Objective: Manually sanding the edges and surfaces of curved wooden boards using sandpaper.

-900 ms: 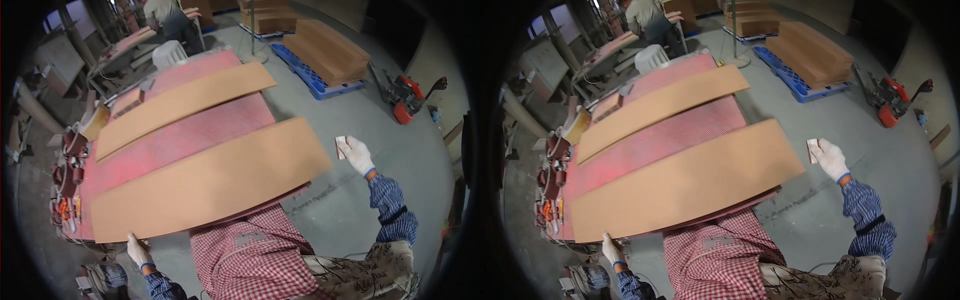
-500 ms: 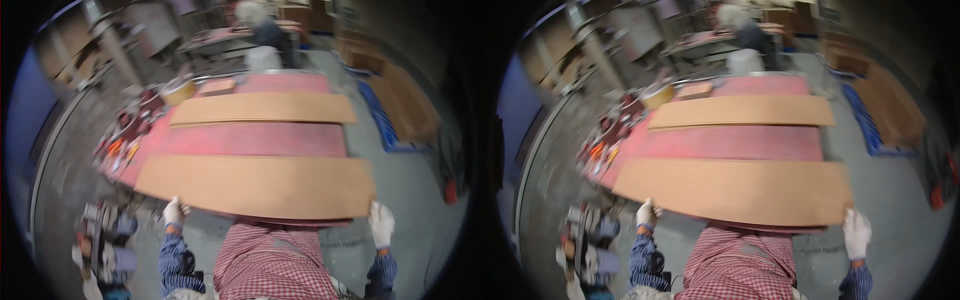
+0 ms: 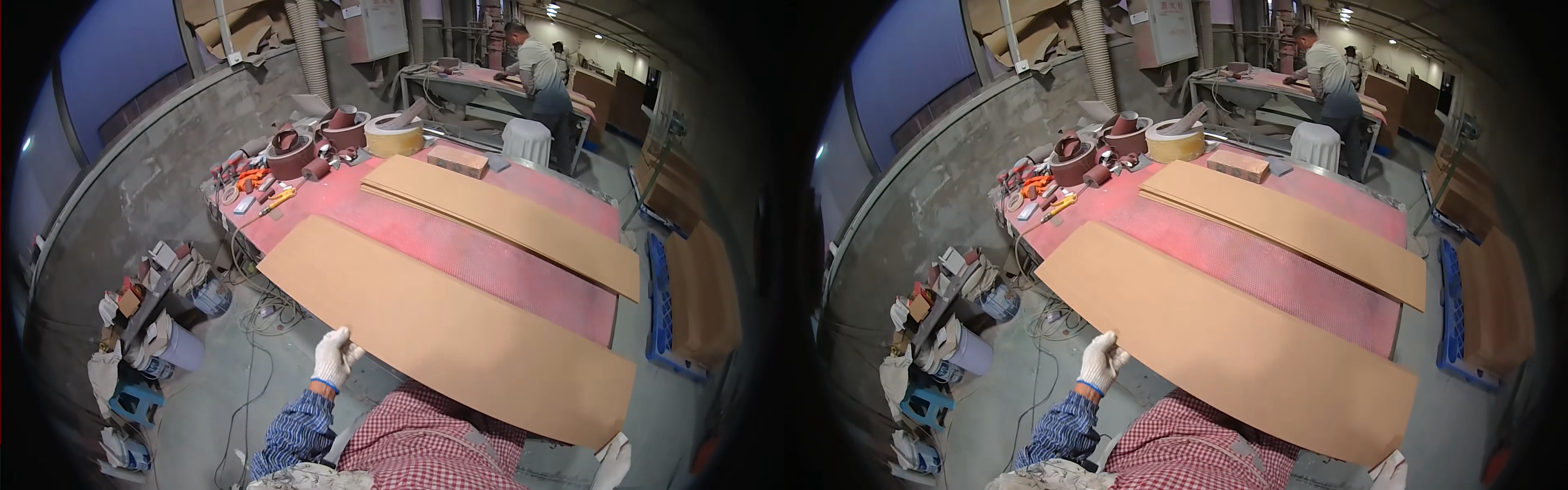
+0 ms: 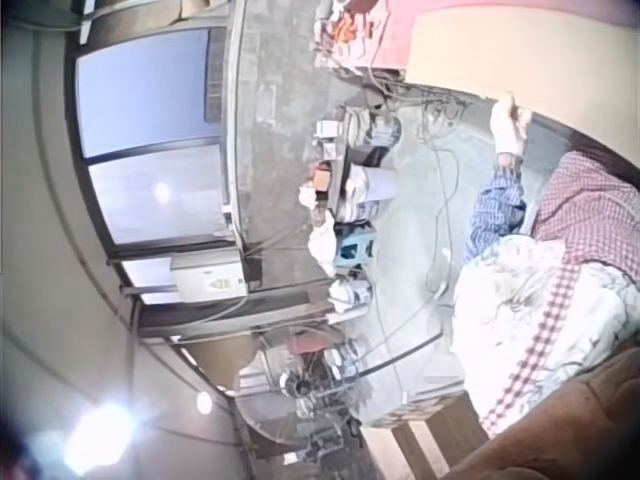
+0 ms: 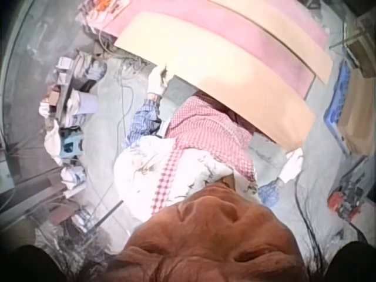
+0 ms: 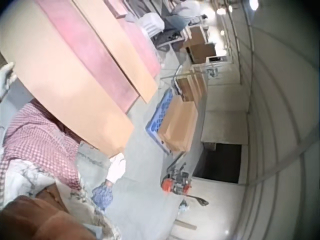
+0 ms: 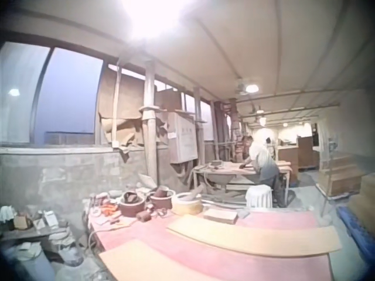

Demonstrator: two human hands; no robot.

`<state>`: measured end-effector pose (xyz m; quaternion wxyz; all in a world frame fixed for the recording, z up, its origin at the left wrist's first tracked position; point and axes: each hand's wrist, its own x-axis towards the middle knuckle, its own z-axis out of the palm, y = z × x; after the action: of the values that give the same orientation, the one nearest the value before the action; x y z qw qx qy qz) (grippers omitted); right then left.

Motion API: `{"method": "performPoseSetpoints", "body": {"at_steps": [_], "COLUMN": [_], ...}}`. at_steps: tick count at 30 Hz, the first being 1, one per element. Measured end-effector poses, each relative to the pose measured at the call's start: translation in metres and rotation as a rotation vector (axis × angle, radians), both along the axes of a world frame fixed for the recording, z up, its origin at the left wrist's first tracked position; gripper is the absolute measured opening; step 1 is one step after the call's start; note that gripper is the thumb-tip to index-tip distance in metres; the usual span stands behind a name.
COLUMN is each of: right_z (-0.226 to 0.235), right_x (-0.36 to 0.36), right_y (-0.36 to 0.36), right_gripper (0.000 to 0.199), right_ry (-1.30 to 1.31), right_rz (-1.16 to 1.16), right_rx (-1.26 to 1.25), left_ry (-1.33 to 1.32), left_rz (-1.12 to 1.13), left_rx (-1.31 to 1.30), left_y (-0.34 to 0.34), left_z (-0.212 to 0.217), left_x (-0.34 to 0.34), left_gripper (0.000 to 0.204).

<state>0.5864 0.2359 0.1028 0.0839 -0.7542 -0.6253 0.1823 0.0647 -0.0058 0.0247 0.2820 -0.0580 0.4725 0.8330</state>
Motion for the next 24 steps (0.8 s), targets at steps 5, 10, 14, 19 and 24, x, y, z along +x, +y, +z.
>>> {"method": "performPoseSetpoints", "body": {"at_steps": [5, 10, 14, 19, 24], "right_z": [0.006, 0.021, 0.02, 0.026, 0.004], "right_x": [-0.007, -0.011, -0.011, -0.027, -0.042], "right_y": [-0.013, -0.004, 0.005, 0.001, 0.024], "right_gripper": [0.046, 0.047, 0.045, 0.047, 0.031], "right_ry": [0.24, 0.218, 0.114, 1.221, 1.284], "right_rz": [-0.063, -0.142, -0.214, -0.264, -0.461], "right_rx": [0.427, 0.322, 0.19, 0.63, 0.819], "left_ry": [0.046, -0.016, 0.046, 0.068, 0.082], "left_rz": [-0.147, -0.318, -0.381, -0.403, -0.438], "left_rx": [0.052, 0.028, -0.014, 0.044, 0.07], "left_y": [0.013, 0.05, 0.073, 0.139, 0.244], "left_z": [0.031, 0.053, 0.078, 0.083, 0.077], "left_x": [0.028, 0.045, 0.045, 0.014, -0.032], "left_gripper": [0.024, 0.045, 0.041, 0.025, 0.019]}}
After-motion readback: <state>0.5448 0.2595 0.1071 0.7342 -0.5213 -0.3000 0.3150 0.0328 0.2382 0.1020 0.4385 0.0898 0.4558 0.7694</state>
